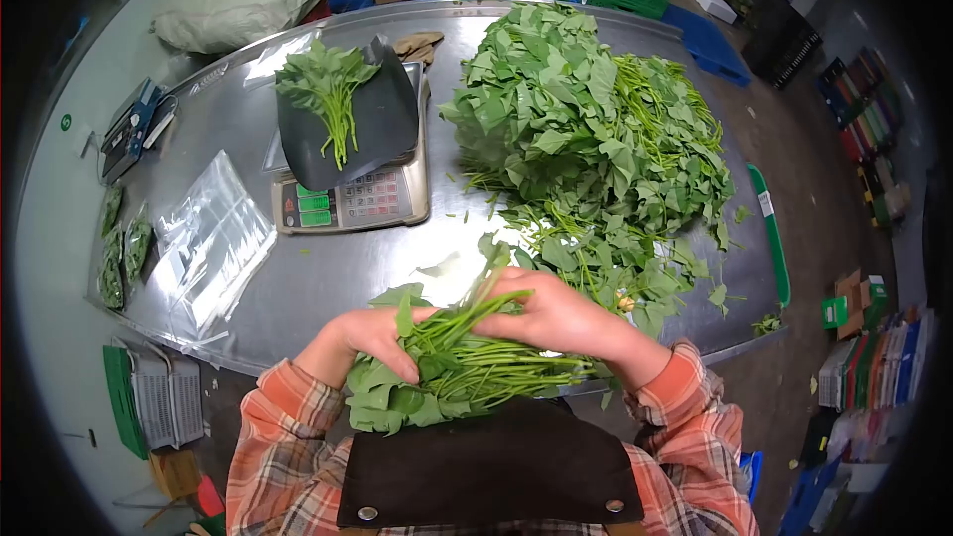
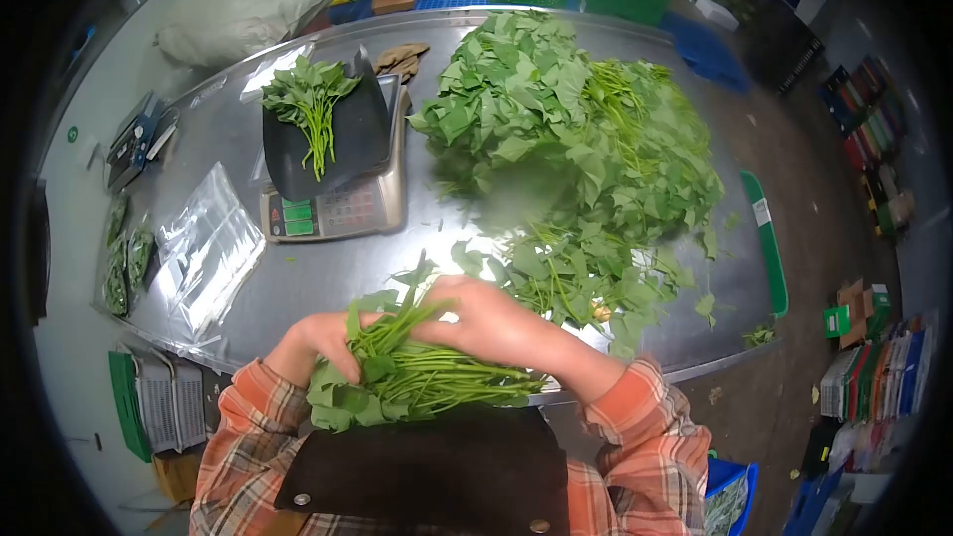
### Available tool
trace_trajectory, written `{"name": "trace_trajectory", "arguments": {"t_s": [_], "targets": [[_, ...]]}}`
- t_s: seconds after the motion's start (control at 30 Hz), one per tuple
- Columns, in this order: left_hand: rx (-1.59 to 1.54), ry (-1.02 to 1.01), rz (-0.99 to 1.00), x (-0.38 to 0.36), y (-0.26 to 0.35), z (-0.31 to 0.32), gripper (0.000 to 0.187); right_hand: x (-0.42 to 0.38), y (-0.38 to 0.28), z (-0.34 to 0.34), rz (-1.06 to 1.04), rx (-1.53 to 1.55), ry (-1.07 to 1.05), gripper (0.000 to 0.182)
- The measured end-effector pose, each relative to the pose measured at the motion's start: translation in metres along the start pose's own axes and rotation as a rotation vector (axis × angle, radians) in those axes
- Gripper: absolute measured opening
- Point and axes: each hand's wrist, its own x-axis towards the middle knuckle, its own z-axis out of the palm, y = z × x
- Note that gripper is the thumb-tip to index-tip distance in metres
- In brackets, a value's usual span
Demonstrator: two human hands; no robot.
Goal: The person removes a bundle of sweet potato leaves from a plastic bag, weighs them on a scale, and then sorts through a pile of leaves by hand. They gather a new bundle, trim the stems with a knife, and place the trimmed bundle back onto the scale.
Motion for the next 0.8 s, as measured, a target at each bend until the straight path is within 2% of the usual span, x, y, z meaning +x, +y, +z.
{"name": "trace_trajectory", "arguments": {"t_s": [0.1,0.23,0.37,0.4,0.43,0.5,0.53,0.57,0.63,0.67,0.73,0.77,0.8], "targets": [[-0.078,0.059,0.082,-0.009,-0.016,0.001,0.085,-0.011,0.007,-0.009,0.251,0.323,0.177,0.015],[-0.093,0.129,0.127,-0.016,-0.042,-0.003,0.081,-0.028,0.002,-0.017,0.136,1.166,0.358,0.018],[-0.063,0.172,0.119,-0.017,-0.035,0.004,0.077,-0.046,0.023,-0.058,-0.106,1.193,0.519,0.026],[-0.094,0.164,0.103,-0.015,-0.029,0.005,0.077,-0.044,0.027,-0.058,-0.070,1.074,0.447,0.028],[-0.124,0.155,0.086,-0.013,-0.026,0.006,0.076,-0.045,0.025,-0.058,-0.004,1.023,0.464,0.026],[0.023,0.227,0.047,-0.016,-0.035,-0.003,0.075,-0.048,0.019,-0.060,0.118,0.916,0.507,0.022],[0.093,0.262,0.026,-0.019,-0.038,-0.005,0.075,-0.051,0.016,-0.070,0.072,1.040,0.560,0.018],[0.089,0.258,0.018,-0.025,-0.039,-0.007,0.075,-0.052,0.009,-0.077,0.164,0.860,0.835,0.023],[0.089,0.254,0.005,-0.033,-0.029,-0.010,0.074,-0.076,0.050,-0.119,-0.125,1.061,0.687,0.025],[0.078,0.312,-0.035,-0.035,-0.033,-0.013,0.074,-0.075,0.054,-0.118,-0.016,0.897,0.635,0.028],[-0.019,0.299,0.006,-0.037,-0.036,-0.012,0.077,-0.074,0.052,-0.113,0.197,0.564,0.520,0.036],[-0.065,0.288,0.024,-0.036,-0.036,-0.013,0.079,-0.066,0.049,-0.092,0.307,0.493,0.426,0.049],[-0.080,0.255,0.033,-0.033,-0.033,-0.012,0.077,-0.053,0.038,-0.077,0.289,0.507,0.059,0.063]]}}
